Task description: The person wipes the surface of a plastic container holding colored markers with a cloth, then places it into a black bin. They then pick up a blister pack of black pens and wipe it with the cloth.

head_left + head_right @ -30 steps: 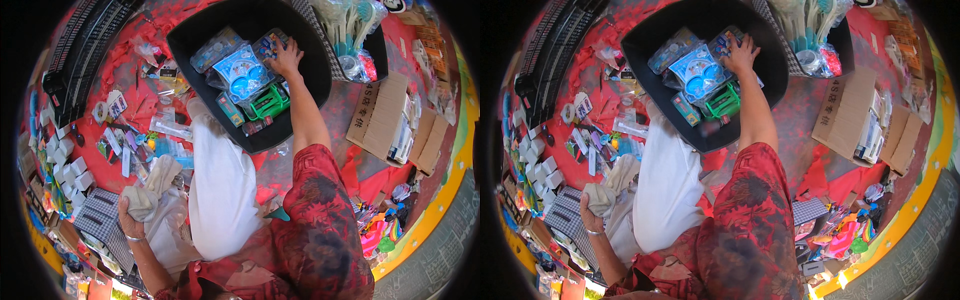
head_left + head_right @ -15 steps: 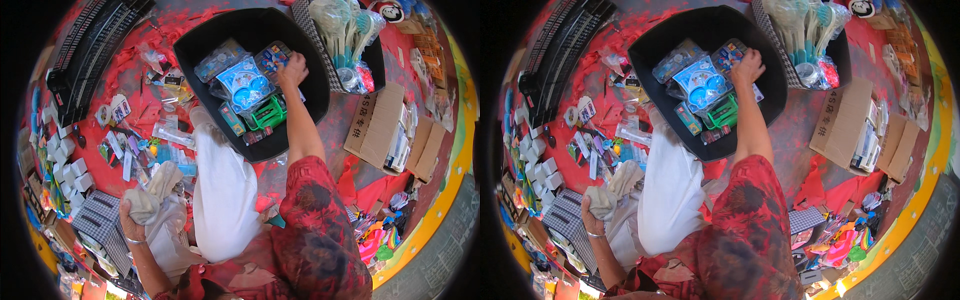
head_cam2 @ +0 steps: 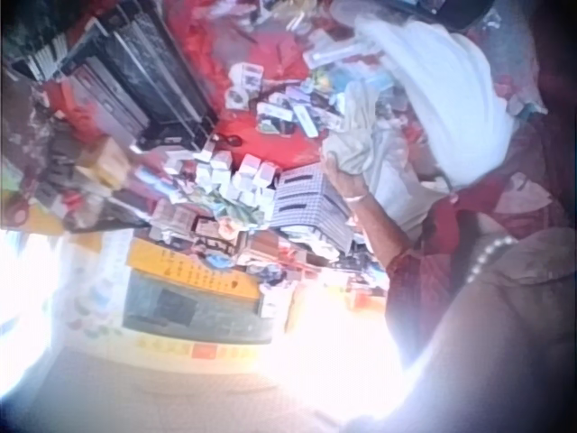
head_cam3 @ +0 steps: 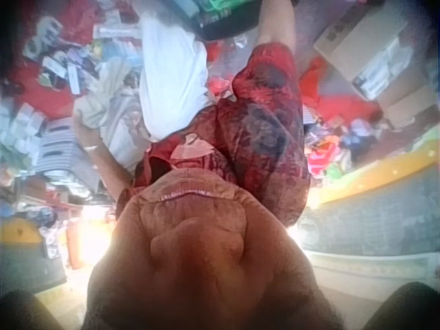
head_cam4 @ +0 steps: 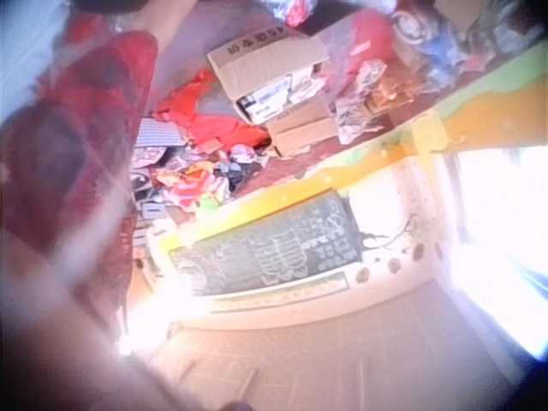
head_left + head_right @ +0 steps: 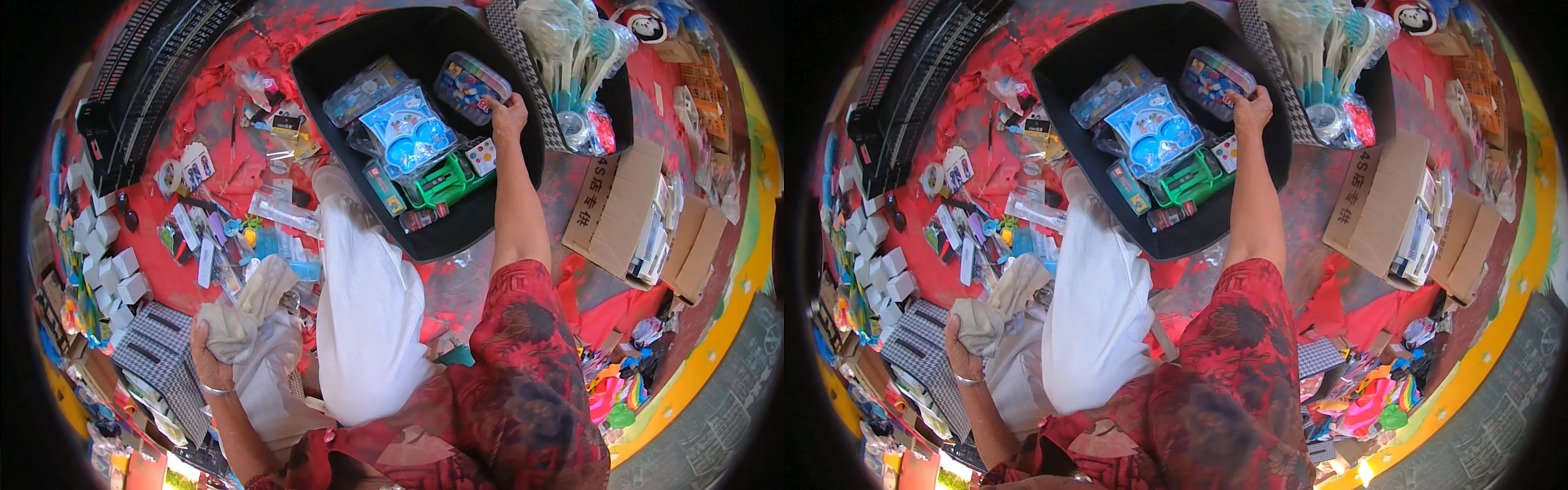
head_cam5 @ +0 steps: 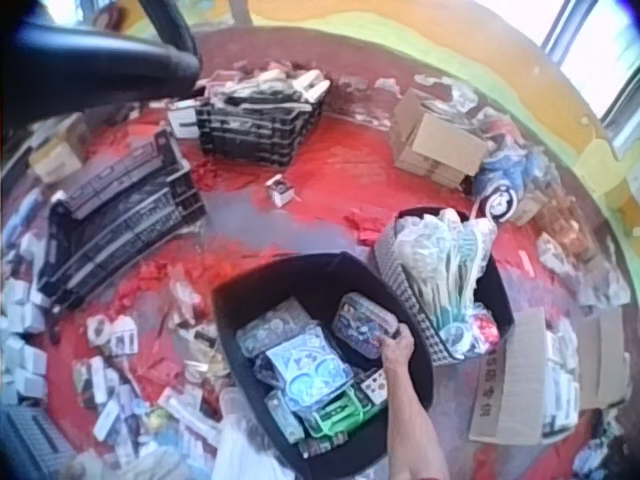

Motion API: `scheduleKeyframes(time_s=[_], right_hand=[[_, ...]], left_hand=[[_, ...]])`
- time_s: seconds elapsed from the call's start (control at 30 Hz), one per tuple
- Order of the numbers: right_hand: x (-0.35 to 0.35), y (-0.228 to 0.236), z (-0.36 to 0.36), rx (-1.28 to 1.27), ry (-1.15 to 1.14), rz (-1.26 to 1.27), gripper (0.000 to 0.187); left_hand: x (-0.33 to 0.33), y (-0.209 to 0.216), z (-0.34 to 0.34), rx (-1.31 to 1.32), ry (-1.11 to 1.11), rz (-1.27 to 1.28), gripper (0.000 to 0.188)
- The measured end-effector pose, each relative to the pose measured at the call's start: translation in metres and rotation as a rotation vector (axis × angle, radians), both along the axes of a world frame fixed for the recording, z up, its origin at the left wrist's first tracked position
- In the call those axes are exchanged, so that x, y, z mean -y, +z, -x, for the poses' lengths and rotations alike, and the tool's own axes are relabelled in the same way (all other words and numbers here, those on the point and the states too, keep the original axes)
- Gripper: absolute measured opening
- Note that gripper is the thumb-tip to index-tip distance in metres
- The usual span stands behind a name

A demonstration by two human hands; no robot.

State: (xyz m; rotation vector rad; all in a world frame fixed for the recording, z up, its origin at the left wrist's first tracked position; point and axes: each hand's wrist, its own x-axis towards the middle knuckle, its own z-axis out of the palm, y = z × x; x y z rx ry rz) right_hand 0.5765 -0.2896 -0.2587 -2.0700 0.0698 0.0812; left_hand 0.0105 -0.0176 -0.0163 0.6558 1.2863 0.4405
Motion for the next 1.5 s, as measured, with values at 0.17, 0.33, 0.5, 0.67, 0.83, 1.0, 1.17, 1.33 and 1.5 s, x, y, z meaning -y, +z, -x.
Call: scheduleKeyframes(time_s=[0.17, 0.33, 0.5, 0.67, 0.83, 1.0, 1.17, 1.33, 1.5], right_hand=[[-0.011, 0.011, 0.042, 0.024, 0.12, 0.333, 0.034], [-0.01, 0.013, 0.065, -0.009, 0.29, 0.356, 0.037], [-0.004, 0.004, 0.037, 0.034, 0.137, 0.104, 0.031], [-0.028, 0.035, 0.007, 0.006, 0.295, 0.011, 0.021], [-0.088, 0.081, 0.004, 0.021, 0.696, -0.157, 0.032], [-0.159, 0.067, 0.013, 0.198, 0.858, -0.141, 0.041], [-0.201, 0.031, 0.025, -0.066, 0.804, 0.058, 0.041], [-0.208, 0.024, 0.029, 0.02, 0.804, 0.248, 0.042], [-0.205, 0.052, 0.025, 0.034, 0.913, 0.155, 0.036]], left_hand=[[-0.001, -0.002, 0.0, 0.048, -0.037, 0.033, 0.04], [0.002, -0.001, -0.002, 0.037, -0.018, 0.029, 0.041], [0.003, 0.001, -0.004, 0.053, -0.044, 0.029, 0.041], [0.003, 0.002, -0.007, 0.025, -0.035, 0.007, 0.043], [0.004, 0.003, -0.008, 0.015, -0.029, 0.003, 0.044], [0.004, 0.005, -0.008, -0.01, -0.03, -0.017, 0.045], [0.006, 0.007, -0.011, 0.014, -0.041, 0.006, 0.042], [0.01, 0.007, -0.014, 0.011, -0.047, 0.016, 0.04], [0.01, 0.007, -0.013, -0.01, -0.051, -0.008, 0.04]])
